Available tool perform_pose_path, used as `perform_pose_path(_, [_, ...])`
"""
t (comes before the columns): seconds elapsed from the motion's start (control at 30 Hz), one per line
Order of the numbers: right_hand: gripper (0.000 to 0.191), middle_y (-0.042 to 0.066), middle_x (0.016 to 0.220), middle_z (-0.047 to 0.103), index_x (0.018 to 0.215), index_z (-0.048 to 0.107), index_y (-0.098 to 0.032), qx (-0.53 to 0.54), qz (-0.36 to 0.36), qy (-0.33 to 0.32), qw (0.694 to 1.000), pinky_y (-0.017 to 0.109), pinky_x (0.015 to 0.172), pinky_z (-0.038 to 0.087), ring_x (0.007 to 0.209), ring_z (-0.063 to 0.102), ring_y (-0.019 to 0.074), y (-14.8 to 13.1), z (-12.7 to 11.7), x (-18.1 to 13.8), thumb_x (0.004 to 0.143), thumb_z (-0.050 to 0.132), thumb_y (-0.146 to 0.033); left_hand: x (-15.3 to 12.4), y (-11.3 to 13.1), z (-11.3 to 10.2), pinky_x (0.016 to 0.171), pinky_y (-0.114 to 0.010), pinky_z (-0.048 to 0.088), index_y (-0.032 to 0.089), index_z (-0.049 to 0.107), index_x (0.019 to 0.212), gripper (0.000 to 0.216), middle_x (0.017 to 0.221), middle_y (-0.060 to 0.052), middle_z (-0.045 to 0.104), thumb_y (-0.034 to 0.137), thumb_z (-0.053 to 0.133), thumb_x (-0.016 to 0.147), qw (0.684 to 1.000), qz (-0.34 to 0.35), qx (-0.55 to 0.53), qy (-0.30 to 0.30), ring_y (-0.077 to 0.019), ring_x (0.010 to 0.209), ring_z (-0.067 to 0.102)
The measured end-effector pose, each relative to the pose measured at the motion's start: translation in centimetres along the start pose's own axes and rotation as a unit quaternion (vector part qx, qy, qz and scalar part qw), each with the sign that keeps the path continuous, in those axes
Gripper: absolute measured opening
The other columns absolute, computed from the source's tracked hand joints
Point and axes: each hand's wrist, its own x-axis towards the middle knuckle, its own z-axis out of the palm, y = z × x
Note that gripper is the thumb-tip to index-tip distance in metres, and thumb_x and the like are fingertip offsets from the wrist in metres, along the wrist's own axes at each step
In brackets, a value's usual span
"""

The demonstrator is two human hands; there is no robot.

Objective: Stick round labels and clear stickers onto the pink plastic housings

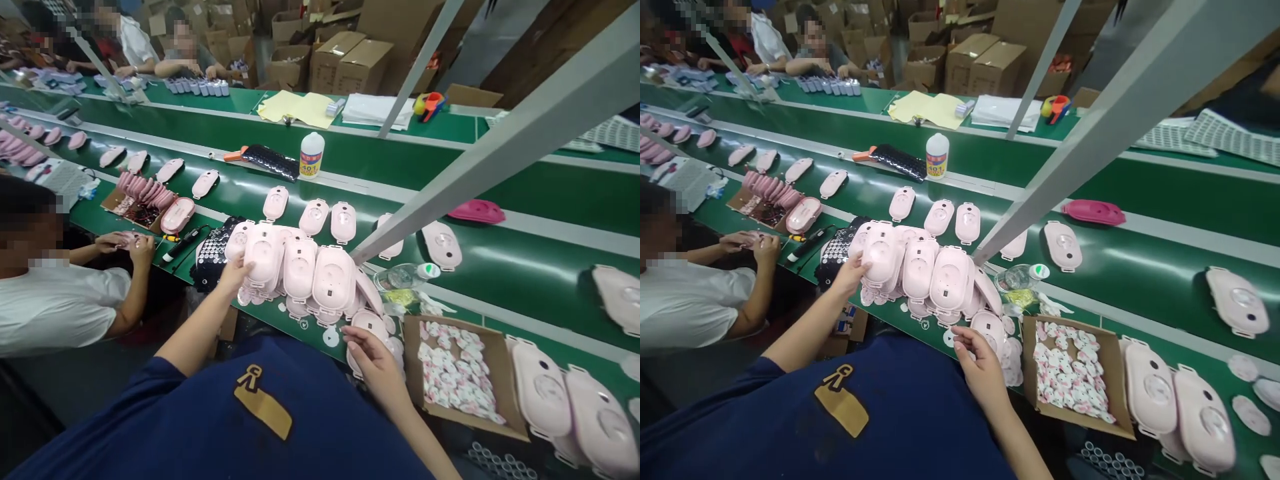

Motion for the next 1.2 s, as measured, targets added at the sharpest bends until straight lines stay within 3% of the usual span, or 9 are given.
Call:
perform_pose_path(0.17, [0.055, 0.012, 0.11, 0.075, 0.109, 0.072, -0.025, -0.019, 0.033, 0.025, 0.999, 0.045, 0.091, 0.059, 0.096, 0.071, 0.0252, -0.8, 2.8, 0.7, 0.082, 0.061, -0.071, 3.2, -2.4, -3.2, 0.096, -0.051, 0.053, 0.009, 0.057, 0.128, 0.082, 0.103, -0.018, 0.075, 0.057, 0.08, 0.066, 0.999, -0.039, 0.026, -0.004, -0.0348, 0.105, 0.07])
perform_pose_path(0.37, [0.056, 0.013, 0.112, 0.075, 0.108, 0.072, -0.025, -0.013, 0.066, 0.011, 0.998, 0.047, 0.094, 0.057, 0.099, 0.071, 0.0265, -2.6, 8.3, 2.9, 0.081, 0.062, -0.073, 4.2, -5.5, -4.4, 0.114, -0.05, 0.04, 0.016, 0.06, 0.131, 0.062, 0.136, -0.018, 0.059, 0.042, 0.075, 0.077, 0.991, -0.032, 0.129, 0.017, -0.0339, 0.129, 0.057])
perform_pose_path(0.47, [0.056, 0.013, 0.113, 0.074, 0.11, 0.072, -0.025, -0.033, 0.074, 0.003, 0.997, 0.048, 0.096, 0.056, 0.1, 0.071, 0.0269, -3.3, 10.5, 4.2, 0.081, 0.062, -0.072, 4.5, -5.5, -6.2, 0.115, -0.047, 0.039, 0.019, 0.066, 0.126, 0.054, 0.13, -0.015, 0.062, 0.035, 0.077, 0.075, 0.981, -0.026, 0.195, 0.007, -0.032, 0.124, 0.059])
perform_pose_path(0.57, [0.054, 0.012, 0.113, 0.074, 0.113, 0.071, -0.025, -0.065, 0.078, -0.009, 0.995, 0.048, 0.097, 0.055, 0.102, 0.07, 0.0267, -3.8, 12.1, 5.4, 0.083, 0.061, -0.069, 5.7, -4.7, -9.2, 0.11, -0.042, 0.045, 0.024, 0.065, 0.128, 0.045, 0.123, -0.01, 0.067, 0.035, 0.069, 0.085, 0.968, -0.024, 0.25, 0.017, -0.0276, 0.116, 0.064])
perform_pose_path(0.67, [0.051, 0.011, 0.112, 0.074, 0.112, 0.071, -0.026, -0.078, 0.09, -0.018, 0.993, 0.047, 0.097, 0.055, 0.103, 0.07, 0.0267, -4.3, 13.2, 6.4, 0.084, 0.06, -0.067, 8.0, -3.7, -13.7, 0.116, -0.047, 0.036, 0.023, 0.051, 0.143, 0.051, 0.143, -0.014, 0.056, 0.032, 0.059, 0.092, 0.943, -0.046, 0.315, 0.1, -0.0312, 0.136, 0.05])
perform_pose_path(0.83, [0.048, 0.01, 0.114, 0.073, 0.111, 0.071, -0.026, -0.087, 0.089, -0.022, 0.992, 0.047, 0.096, 0.054, 0.103, 0.068, 0.0265, -5.6, 14.9, 8.0, 0.084, 0.06, -0.064, 12.2, -3.2, -19.4, 0.11, -0.049, 0.04, 0.013, 0.044, 0.147, 0.074, 0.134, -0.022, 0.06, 0.032, 0.073, 0.082, 0.9, -0.131, 0.395, 0.13, -0.0385, 0.132, 0.053])
perform_pose_path(0.93, [0.042, 0.009, 0.11, 0.073, 0.111, 0.071, -0.027, -0.088, 0.066, -0.023, 0.994, 0.045, 0.097, 0.053, 0.101, 0.068, 0.0251, -6.5, 15.8, 8.7, 0.086, 0.061, -0.059, 13.3, -3.2, -19.5, 0.105, -0.046, 0.044, 0.011, 0.043, 0.148, 0.086, 0.134, -0.023, 0.059, 0.035, 0.081, 0.074, 0.888, -0.147, 0.425, 0.097, -0.0386, 0.127, 0.057])
perform_pose_path(1.07, [0.04, 0.008, 0.104, 0.073, 0.109, 0.072, -0.027, -0.091, 0.056, -0.01, 0.994, 0.044, 0.095, 0.053, 0.096, 0.068, 0.0241, -7.3, 16.5, 9.0, 0.086, 0.061, -0.057, 13.4, -2.8, -17.7, 0.115, -0.058, 0.029, 0.013, 0.043, 0.148, 0.092, 0.152, -0.028, 0.042, 0.045, 0.082, 0.071, 0.873, -0.133, 0.46, 0.1, -0.0488, 0.143, 0.036])
perform_pose_path(1.2, [0.039, 0.008, 0.105, 0.073, 0.109, 0.072, -0.026, -0.086, 0.057, -0.009, 0.995, 0.044, 0.094, 0.054, 0.097, 0.068, 0.0243, -7.3, 16.5, 8.8, 0.086, 0.061, -0.056, 14.1, -2.3, -16.4, 0.118, -0.059, 0.023, 0.018, 0.046, 0.145, 0.085, 0.15, -0.023, 0.048, 0.04, 0.084, 0.071, 0.883, -0.116, 0.444, 0.1, -0.0469, 0.145, 0.032])
